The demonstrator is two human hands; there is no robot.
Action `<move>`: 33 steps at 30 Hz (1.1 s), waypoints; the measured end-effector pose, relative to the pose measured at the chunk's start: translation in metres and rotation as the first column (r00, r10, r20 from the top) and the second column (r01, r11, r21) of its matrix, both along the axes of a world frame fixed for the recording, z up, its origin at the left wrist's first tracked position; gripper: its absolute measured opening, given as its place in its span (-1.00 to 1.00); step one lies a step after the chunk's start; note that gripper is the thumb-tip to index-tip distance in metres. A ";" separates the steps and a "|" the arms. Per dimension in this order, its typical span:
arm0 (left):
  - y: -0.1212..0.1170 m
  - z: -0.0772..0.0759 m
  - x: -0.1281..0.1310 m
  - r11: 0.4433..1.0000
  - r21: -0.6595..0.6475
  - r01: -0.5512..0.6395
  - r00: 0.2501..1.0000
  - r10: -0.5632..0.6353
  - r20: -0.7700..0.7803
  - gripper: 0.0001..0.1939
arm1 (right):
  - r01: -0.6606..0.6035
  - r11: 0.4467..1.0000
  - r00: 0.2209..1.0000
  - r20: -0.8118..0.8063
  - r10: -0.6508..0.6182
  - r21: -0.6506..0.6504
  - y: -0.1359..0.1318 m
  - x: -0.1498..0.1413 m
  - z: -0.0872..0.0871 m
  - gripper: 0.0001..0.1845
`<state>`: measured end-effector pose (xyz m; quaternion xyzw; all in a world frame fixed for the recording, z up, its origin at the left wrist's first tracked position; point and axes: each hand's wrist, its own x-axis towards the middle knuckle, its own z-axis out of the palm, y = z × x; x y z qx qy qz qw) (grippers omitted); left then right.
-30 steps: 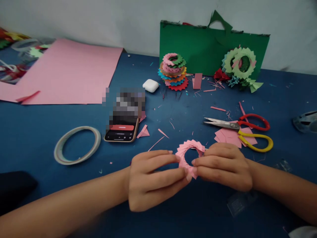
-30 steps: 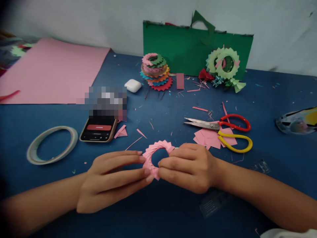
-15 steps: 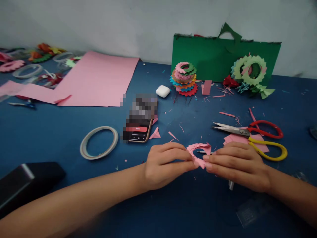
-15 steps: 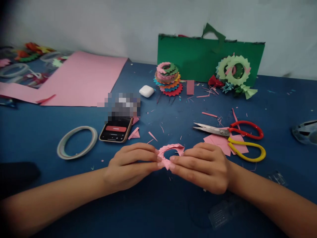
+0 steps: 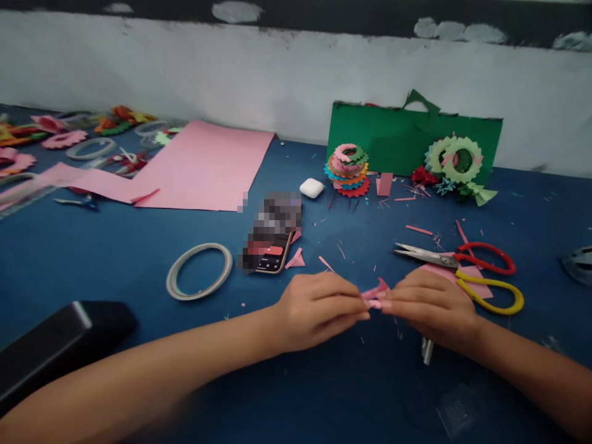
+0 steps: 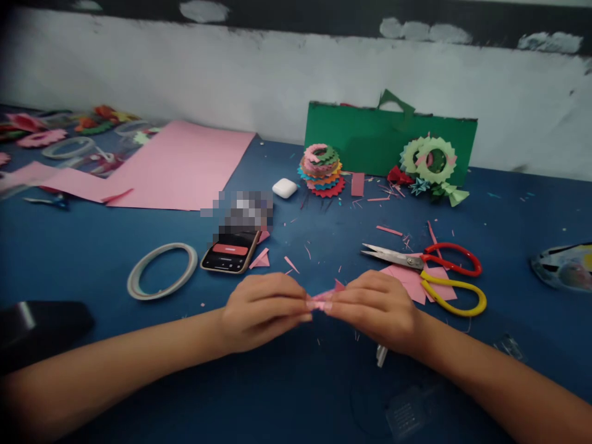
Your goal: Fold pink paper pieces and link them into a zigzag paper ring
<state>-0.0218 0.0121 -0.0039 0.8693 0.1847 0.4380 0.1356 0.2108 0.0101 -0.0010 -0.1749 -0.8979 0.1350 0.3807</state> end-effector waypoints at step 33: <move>-0.002 0.031 0.006 0.816 -0.578 -0.028 0.952 0.197 0.233 -0.84 | 0.226 0.842 0.948 -0.090 -0.306 -0.489 -0.005 -0.019 0.000 -0.73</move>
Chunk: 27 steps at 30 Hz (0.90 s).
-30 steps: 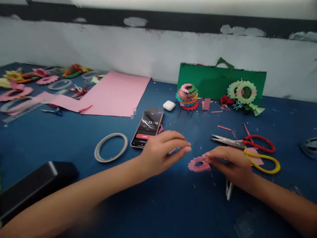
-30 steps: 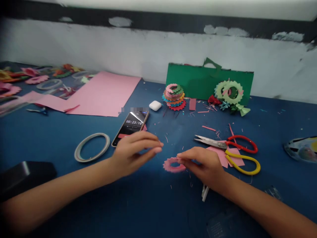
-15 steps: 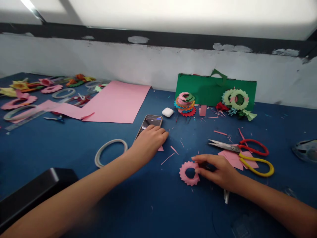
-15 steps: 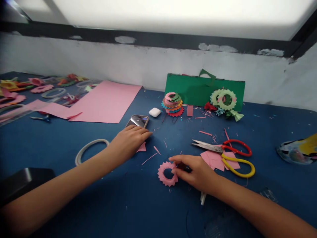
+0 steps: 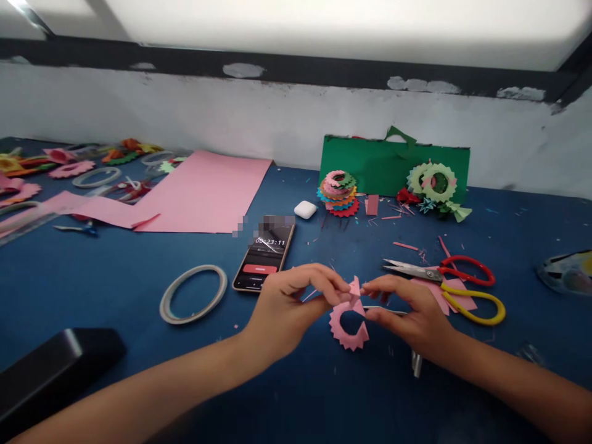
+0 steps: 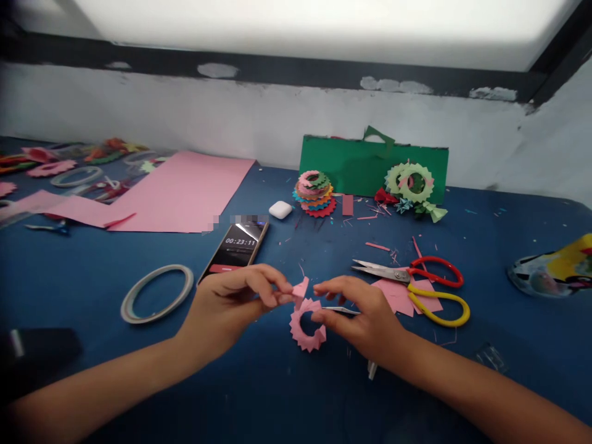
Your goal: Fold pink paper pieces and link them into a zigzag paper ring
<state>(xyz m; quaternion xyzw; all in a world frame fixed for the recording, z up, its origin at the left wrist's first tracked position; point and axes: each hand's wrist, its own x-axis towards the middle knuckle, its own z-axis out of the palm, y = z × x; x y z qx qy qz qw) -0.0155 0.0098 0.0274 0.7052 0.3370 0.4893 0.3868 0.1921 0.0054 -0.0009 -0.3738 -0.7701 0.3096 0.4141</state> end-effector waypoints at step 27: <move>0.018 -0.003 0.004 0.861 0.420 0.285 0.708 0.107 -0.698 -0.81 | -0.105 0.713 0.829 -0.457 -0.322 -0.694 0.012 0.004 -0.003 -0.83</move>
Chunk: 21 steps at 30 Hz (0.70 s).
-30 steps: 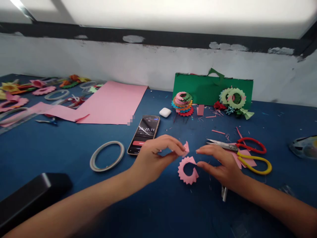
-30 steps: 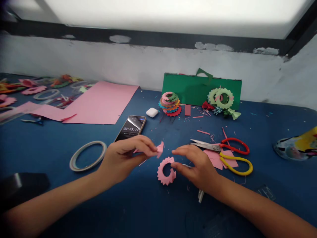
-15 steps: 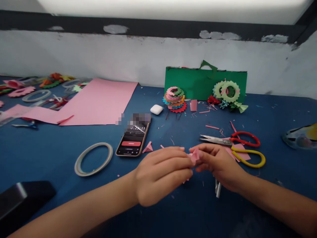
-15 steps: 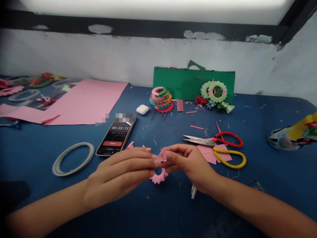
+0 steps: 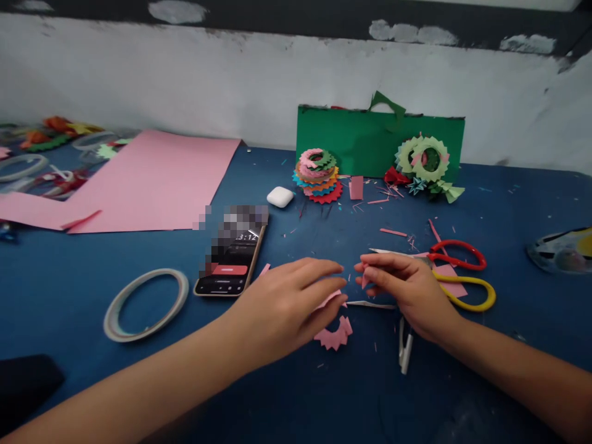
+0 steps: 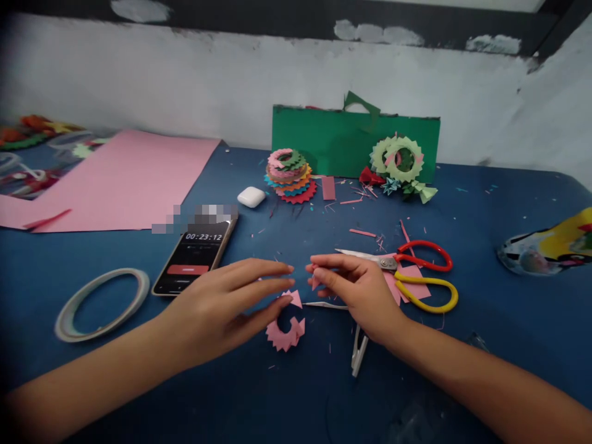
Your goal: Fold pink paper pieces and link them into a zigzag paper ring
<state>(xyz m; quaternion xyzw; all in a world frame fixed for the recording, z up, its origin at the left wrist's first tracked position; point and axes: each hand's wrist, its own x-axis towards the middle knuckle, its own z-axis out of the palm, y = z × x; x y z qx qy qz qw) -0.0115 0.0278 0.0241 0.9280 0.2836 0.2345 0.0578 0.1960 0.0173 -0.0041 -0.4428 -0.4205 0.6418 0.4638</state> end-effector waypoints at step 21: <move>0.002 -0.005 0.004 0.986 -0.131 -0.102 0.970 0.128 0.208 -0.84 | -0.170 0.949 0.918 0.392 0.054 0.267 -0.003 0.004 0.005 -0.80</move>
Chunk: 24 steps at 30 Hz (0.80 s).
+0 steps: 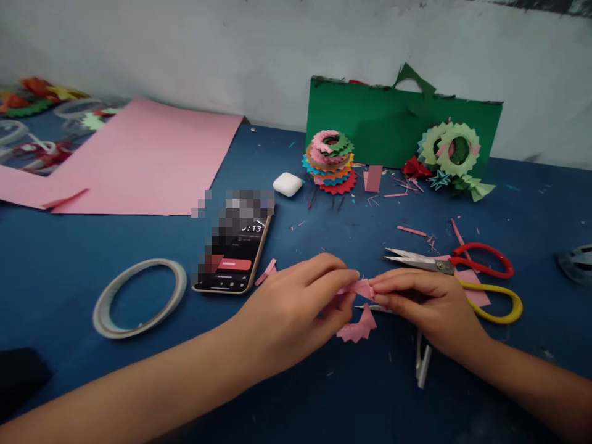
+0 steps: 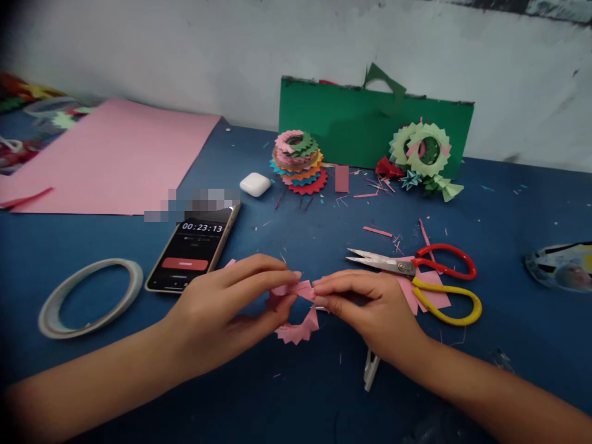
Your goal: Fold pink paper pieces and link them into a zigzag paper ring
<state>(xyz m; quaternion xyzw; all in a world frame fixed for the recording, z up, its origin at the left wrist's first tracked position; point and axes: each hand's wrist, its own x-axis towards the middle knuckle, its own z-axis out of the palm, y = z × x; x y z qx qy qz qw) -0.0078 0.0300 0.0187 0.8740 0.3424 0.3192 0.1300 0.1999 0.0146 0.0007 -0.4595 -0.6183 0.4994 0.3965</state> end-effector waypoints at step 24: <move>-0.007 0.003 0.004 0.951 -0.295 0.094 0.977 -0.031 0.210 -0.75 | 0.074 0.997 0.988 -0.134 -0.077 -0.025 -0.009 -0.007 0.004 -0.81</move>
